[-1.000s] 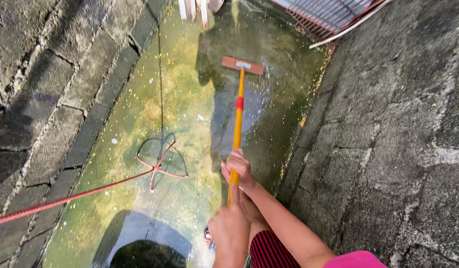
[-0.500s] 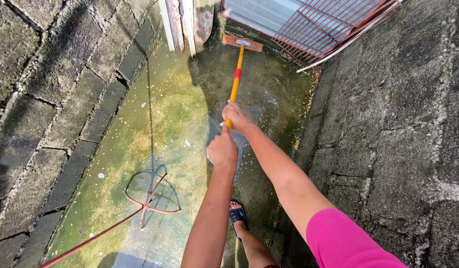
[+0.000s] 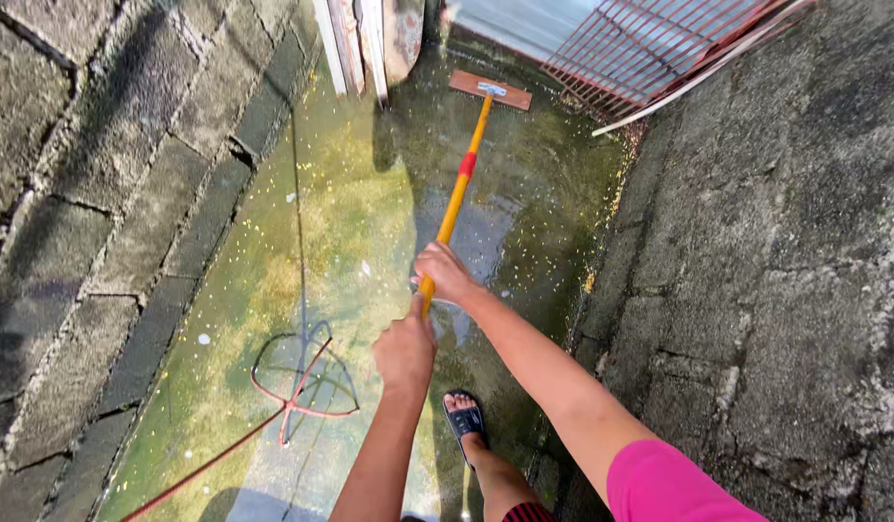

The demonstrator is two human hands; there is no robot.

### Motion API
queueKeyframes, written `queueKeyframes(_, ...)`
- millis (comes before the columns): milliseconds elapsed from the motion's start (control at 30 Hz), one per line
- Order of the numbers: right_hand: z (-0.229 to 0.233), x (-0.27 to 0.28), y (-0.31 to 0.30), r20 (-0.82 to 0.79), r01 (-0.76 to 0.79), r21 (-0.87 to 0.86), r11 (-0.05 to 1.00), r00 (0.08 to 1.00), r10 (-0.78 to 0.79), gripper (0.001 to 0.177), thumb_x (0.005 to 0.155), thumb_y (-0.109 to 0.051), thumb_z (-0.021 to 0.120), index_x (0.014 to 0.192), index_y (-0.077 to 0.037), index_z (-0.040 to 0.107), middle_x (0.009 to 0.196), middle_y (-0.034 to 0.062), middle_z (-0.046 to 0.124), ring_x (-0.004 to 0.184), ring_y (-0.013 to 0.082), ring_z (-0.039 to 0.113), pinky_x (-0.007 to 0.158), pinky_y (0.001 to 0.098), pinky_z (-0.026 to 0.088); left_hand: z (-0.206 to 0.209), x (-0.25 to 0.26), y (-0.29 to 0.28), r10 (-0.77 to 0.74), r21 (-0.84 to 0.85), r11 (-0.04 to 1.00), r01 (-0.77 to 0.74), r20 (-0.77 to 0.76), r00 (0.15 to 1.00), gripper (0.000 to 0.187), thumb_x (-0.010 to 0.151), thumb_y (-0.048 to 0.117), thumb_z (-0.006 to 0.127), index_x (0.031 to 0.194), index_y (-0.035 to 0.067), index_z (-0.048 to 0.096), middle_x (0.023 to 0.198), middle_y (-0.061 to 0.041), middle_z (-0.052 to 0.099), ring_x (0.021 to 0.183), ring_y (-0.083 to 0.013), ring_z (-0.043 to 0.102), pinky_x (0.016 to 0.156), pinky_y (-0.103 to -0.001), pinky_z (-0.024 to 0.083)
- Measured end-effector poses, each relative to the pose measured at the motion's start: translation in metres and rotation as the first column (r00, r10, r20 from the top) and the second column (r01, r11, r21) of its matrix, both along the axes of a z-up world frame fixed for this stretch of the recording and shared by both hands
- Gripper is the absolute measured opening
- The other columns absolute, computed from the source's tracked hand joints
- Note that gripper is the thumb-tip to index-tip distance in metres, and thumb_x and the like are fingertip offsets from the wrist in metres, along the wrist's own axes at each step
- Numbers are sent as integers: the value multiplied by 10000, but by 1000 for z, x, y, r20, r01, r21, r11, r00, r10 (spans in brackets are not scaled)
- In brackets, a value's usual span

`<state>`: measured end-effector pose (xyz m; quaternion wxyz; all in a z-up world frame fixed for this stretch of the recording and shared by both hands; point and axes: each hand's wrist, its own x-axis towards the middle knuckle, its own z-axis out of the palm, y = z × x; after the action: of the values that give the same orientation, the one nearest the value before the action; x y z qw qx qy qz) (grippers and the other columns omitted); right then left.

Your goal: The person uses a long-handled brush to scrub an outdoor concrete floor near a washing machine and various containers.

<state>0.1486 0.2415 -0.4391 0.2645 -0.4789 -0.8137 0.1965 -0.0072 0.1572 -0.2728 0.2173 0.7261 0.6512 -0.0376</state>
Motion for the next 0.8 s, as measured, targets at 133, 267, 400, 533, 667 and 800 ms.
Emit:
queueKeyframes(133,-29,39,42,142,-63,50,997,988,55,274,689,-263,825,619,-117,604,717,79,624,811,317,576,806,447,458,-19,21,28,-1,-115,993,5,33,999,457,957,336,560,1411,301,525,784,-174,730,708,-390,731,638,-533,579)
queueKeyframes(267,-25,1,-4,152,4,14,1000,988,-6,149,685,-237,782,665,-163,654,764,28,655,856,263,596,870,420,468,9,-9,5,-27,-77,997,28,22,999,494,946,365,602,1431,308,520,767,-194,728,713,-397,731,634,-523,585)
queueKeyframes(400,36,-28,-73,115,-28,-110,994,993,40,168,560,-257,784,629,-168,660,733,14,658,850,236,606,908,412,464,59,-41,-57,-83,-140,987,73,-65,994,553,931,388,630,1462,354,475,742,-184,725,712,-391,736,639,-528,594)
queueKeyframes(533,89,-74,-142,87,48,-137,989,996,-36,204,556,-256,808,619,-168,635,705,15,643,843,242,601,918,405,450,95,-80,-109,-140,-196,974,117,-104,985,596,917,398,627,1482,377,439,735,-171,725,693,-379,739,639,-525,597)
queueKeyframes(667,127,-104,-220,-11,95,-140,986,995,-98,237,550,-247,812,595,-161,596,688,24,614,818,256,588,882,395,445,127,-116,-173,-216,-248,952,180,-124,969,593,924,408,603,1488,378,423,724,-163,727,685,-383,737,637,-530,595)
queueKeyframes(800,152,-121,-314,-145,147,-127,981,976,-165,174,609,-197,781,623,-192,607,693,8,592,823,232,593,887,379,453,153,-135,-254,-289,-256,934,250,-130,948,577,932,414,578,1487,374,424,711,-174,723,678,-388,736,641,-527,596)
